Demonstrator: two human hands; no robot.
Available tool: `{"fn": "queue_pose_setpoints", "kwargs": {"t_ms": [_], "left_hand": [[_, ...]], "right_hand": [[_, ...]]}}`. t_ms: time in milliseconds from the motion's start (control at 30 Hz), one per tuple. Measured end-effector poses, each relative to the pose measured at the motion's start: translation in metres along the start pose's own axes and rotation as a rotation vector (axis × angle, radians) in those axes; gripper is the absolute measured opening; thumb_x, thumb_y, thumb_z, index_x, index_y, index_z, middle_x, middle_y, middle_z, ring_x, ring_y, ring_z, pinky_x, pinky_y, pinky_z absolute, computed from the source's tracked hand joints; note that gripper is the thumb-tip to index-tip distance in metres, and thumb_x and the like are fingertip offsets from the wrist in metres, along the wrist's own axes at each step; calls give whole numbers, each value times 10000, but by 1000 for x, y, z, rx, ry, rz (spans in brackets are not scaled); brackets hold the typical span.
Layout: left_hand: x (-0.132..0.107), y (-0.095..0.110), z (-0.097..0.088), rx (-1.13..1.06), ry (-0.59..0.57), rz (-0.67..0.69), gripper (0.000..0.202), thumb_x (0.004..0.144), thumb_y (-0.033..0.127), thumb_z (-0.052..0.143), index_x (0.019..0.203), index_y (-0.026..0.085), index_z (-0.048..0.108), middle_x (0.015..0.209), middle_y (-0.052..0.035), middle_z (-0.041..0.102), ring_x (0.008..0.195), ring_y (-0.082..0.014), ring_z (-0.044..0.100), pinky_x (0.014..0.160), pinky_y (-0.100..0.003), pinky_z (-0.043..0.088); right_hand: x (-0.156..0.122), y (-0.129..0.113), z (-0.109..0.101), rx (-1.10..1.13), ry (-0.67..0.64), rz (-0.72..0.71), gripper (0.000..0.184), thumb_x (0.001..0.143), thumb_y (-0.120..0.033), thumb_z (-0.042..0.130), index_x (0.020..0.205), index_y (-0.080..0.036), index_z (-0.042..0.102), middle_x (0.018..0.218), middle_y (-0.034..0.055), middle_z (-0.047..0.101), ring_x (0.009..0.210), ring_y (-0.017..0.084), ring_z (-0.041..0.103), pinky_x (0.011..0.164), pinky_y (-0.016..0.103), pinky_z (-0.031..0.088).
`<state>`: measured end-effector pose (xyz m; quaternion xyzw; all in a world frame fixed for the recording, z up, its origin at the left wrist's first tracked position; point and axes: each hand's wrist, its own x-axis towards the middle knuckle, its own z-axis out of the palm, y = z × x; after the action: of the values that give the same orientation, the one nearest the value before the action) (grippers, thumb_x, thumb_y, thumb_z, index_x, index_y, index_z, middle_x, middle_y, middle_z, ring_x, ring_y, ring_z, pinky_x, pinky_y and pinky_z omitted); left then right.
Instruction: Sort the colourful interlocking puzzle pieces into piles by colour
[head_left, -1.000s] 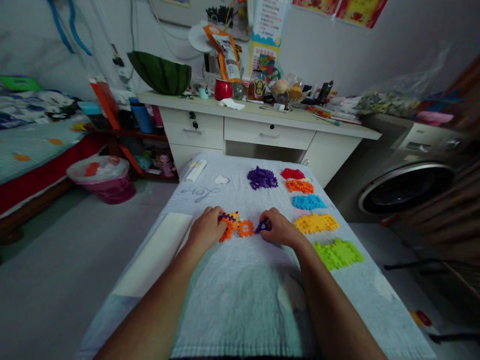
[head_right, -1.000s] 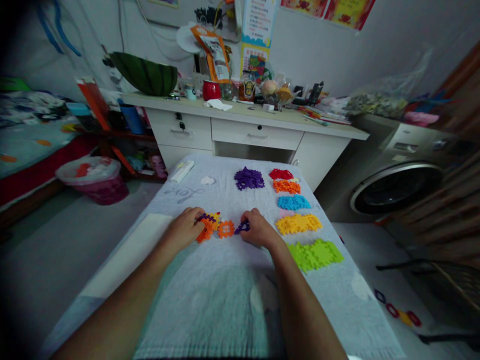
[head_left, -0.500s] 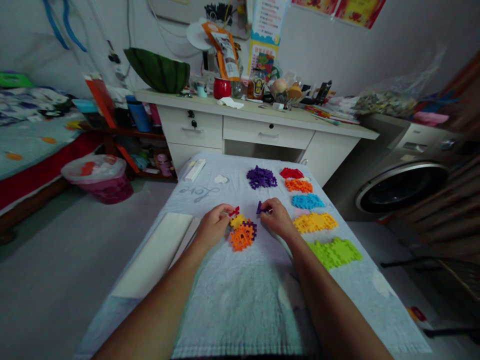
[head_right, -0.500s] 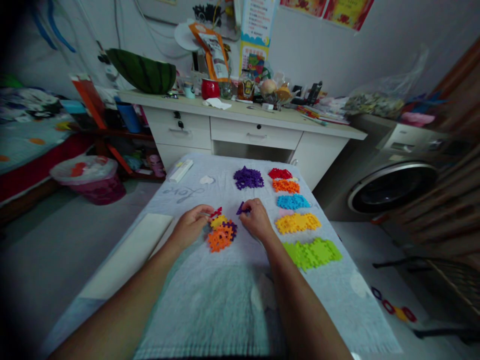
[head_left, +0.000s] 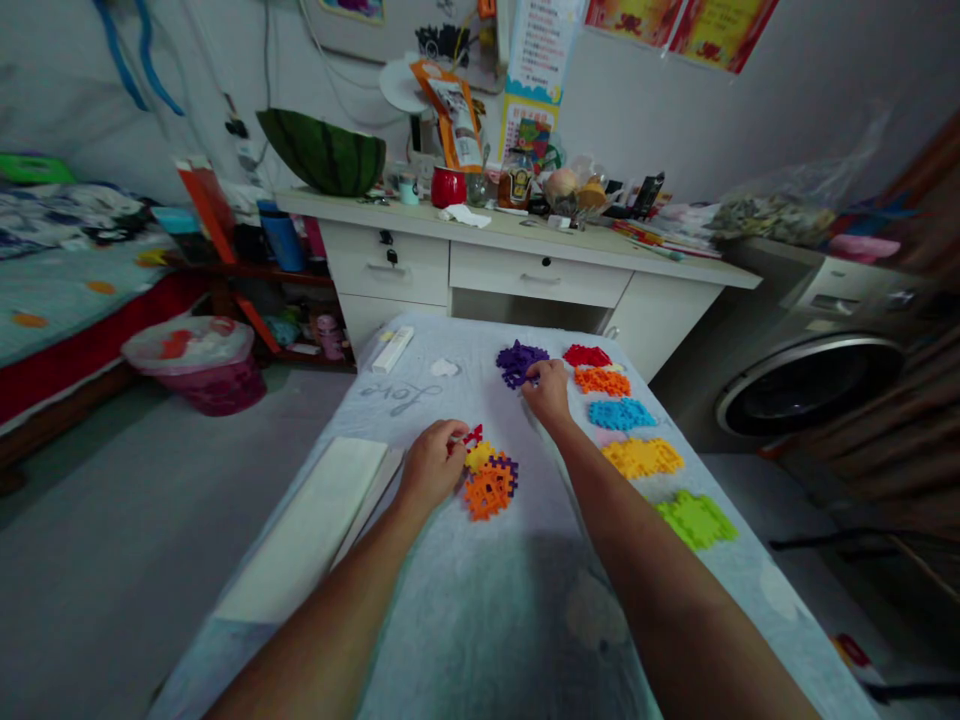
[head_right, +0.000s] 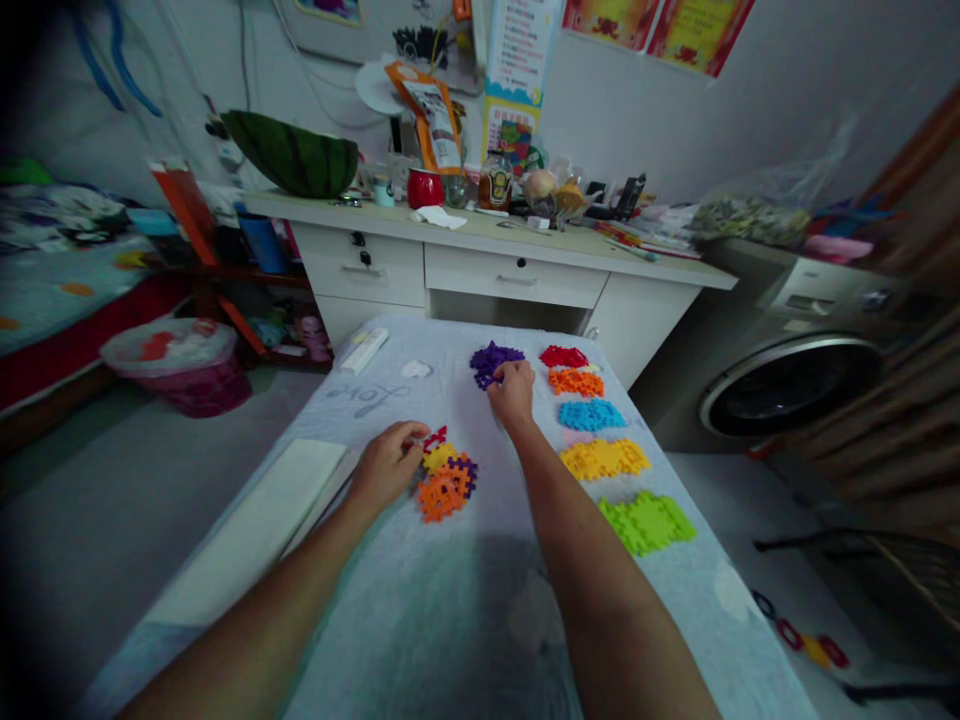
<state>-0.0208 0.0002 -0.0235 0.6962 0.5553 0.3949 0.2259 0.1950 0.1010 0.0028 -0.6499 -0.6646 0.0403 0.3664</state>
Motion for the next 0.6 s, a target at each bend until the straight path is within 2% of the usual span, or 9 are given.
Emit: {"fn": "queue_pose_setpoints", "kwargs": {"t_ms": [167, 333, 467, 600], "left_hand": [[0, 2, -1, 8, -20, -12, 248, 789, 134, 484, 935, 218, 666, 930, -25, 720, 830, -172, 659, 776, -293, 498], [0, 3, -1, -5, -33, -19, 235, 808, 148, 477, 930, 215, 667, 907, -28, 725, 822, -175, 663, 746, -287, 496], [0, 2, 0, -9, -25, -17, 238, 812, 153, 477, 935, 220, 669, 896, -25, 725, 833, -172, 664, 756, -284, 501], [1, 0, 1, -9, 3, -15, 241, 816, 155, 475, 945, 217, 668, 939, -31, 724, 859, -173, 665, 774, -287, 509]], "right_hand": [[28, 5, 9, -28, 80, 79, 218, 736, -100, 542, 904, -157, 667, 1042, 114, 516, 1023, 255, 487, 986, 383, 389], [41, 3, 19, -41, 25, 148, 198, 744, -138, 555, 900, -146, 678, 1016, 111, 565, 974, 225, 530, 947, 343, 419], [42, -2, 21, 5, -42, 98, 183, 757, -135, 526, 854, -159, 680, 906, 71, 631, 914, 199, 568, 911, 312, 438], [33, -8, 10, 52, -7, 43, 255, 785, -122, 465, 906, -161, 687, 945, 76, 674, 922, 193, 594, 907, 313, 445]]}}
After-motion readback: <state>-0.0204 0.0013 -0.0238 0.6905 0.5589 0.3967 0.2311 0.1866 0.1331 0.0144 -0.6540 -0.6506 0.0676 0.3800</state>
